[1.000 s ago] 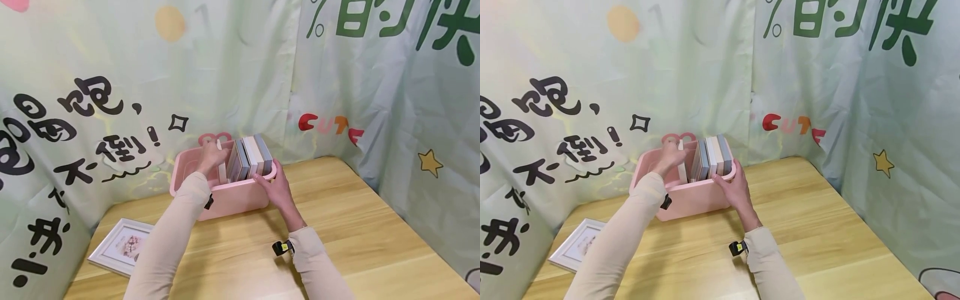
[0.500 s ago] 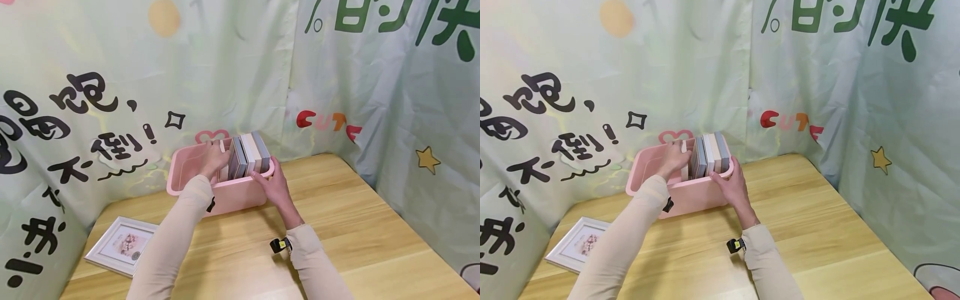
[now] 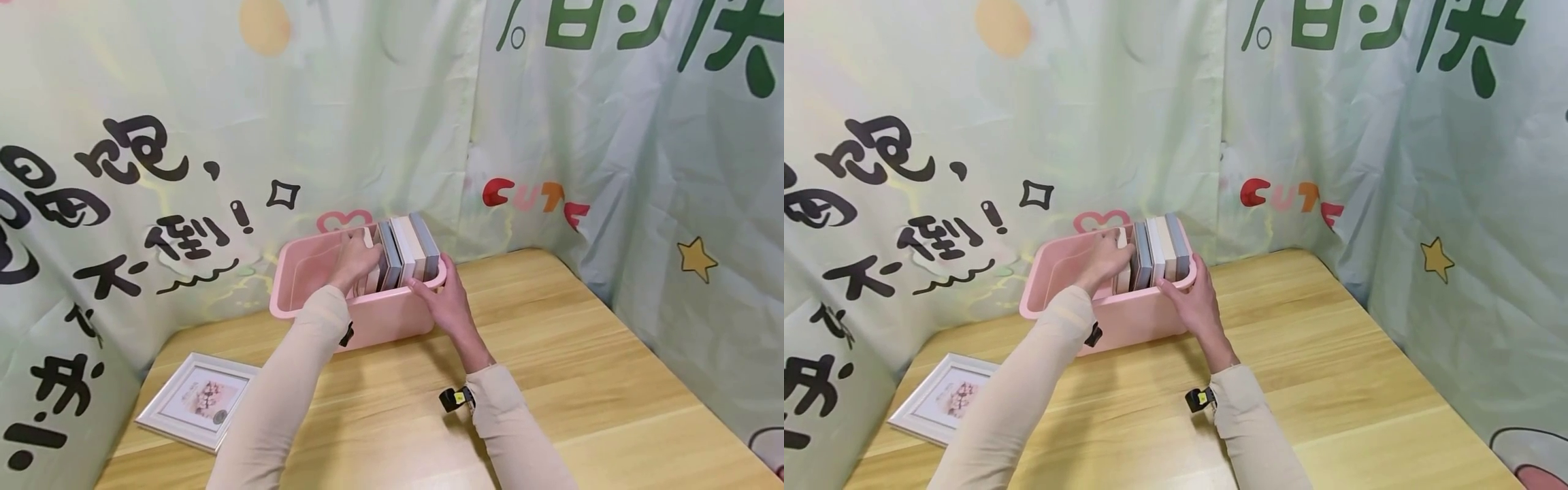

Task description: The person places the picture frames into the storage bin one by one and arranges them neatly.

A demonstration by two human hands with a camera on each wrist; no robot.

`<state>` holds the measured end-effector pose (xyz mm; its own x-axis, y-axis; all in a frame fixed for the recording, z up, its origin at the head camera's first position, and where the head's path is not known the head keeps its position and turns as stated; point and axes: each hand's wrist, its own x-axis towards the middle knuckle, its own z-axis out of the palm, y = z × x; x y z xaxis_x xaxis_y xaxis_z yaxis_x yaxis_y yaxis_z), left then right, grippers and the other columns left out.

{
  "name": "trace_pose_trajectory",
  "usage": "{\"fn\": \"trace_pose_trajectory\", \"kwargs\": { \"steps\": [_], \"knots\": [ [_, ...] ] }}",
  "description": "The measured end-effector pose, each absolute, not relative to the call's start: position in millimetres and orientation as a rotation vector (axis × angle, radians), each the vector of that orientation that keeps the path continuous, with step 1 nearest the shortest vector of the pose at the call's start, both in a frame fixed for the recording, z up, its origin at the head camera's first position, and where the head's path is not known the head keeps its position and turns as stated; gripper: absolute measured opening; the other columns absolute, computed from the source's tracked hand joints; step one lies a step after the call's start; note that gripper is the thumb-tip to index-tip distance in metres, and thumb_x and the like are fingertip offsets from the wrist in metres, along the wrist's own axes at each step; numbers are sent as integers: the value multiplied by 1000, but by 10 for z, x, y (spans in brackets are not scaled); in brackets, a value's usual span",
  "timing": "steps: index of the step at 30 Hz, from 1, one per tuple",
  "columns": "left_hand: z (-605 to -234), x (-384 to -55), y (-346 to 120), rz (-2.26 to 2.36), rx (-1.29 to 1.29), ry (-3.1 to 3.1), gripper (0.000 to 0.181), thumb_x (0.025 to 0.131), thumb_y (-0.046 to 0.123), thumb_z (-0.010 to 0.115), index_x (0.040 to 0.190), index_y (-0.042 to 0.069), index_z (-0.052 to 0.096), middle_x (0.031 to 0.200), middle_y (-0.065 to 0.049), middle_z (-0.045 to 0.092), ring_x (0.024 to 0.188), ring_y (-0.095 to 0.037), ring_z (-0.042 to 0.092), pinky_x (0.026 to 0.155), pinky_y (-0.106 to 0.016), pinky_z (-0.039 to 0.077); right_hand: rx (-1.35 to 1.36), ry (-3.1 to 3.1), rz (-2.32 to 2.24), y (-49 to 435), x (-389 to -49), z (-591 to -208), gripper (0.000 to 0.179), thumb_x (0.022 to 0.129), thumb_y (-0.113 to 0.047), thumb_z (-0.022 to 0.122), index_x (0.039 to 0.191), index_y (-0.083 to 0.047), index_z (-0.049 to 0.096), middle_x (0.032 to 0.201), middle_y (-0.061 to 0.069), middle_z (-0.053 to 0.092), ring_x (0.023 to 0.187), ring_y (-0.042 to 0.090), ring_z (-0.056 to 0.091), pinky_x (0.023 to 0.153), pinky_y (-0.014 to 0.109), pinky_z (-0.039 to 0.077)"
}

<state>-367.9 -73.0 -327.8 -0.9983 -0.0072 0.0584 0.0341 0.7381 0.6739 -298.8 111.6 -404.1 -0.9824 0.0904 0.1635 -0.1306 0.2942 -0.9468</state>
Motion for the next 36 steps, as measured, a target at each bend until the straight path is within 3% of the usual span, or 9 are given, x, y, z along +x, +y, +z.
{"fn": "trace_pose_trajectory", "kwargs": {
  "steps": [3,9,13,30,36],
  "knots": [
    [-3292,-3677,-740,-1122,-35,-2874,71,93,40,49,154,12,26,161,-18,14,145,-34,26,116,-50,27,36,-2379,1761,1115,-2991,-4043,97,81,-57,68,156,-24,14,157,10,31,140,29,38,112,49,34],
    [-3312,-3667,-730,-1088,-88,-2874,65,93,38,49,150,11,34,153,-20,27,134,-33,38,112,-47,34,38,-2377,1776,1110,-2988,-4051,98,81,-56,68,156,-24,13,157,11,30,140,29,37,112,49,34],
    [-3327,-3661,-718,-1079,-111,-2863,63,93,36,49,149,11,36,150,-21,31,136,-32,36,113,-47,33,41,-2378,1768,1097,-2984,-4041,98,81,-56,68,156,-23,14,157,12,30,139,29,38,112,50,34],
    [-3339,-3623,-732,-1116,-125,-2841,61,95,36,43,152,17,30,148,-15,31,130,-30,42,111,-46,34,34,-2379,1789,1104,-2980,-4006,97,82,-54,68,156,-23,13,157,12,30,140,29,36,113,50,32],
    [-3306,-3613,-837,-867,-176,-2806,57,96,35,40,150,18,33,150,-15,33,131,-34,44,110,-50,36,39,-2375,1793,1119,-2988,-4000,98,82,-55,69,156,-22,13,157,13,30,139,30,37,112,51,33]
  ]
}}
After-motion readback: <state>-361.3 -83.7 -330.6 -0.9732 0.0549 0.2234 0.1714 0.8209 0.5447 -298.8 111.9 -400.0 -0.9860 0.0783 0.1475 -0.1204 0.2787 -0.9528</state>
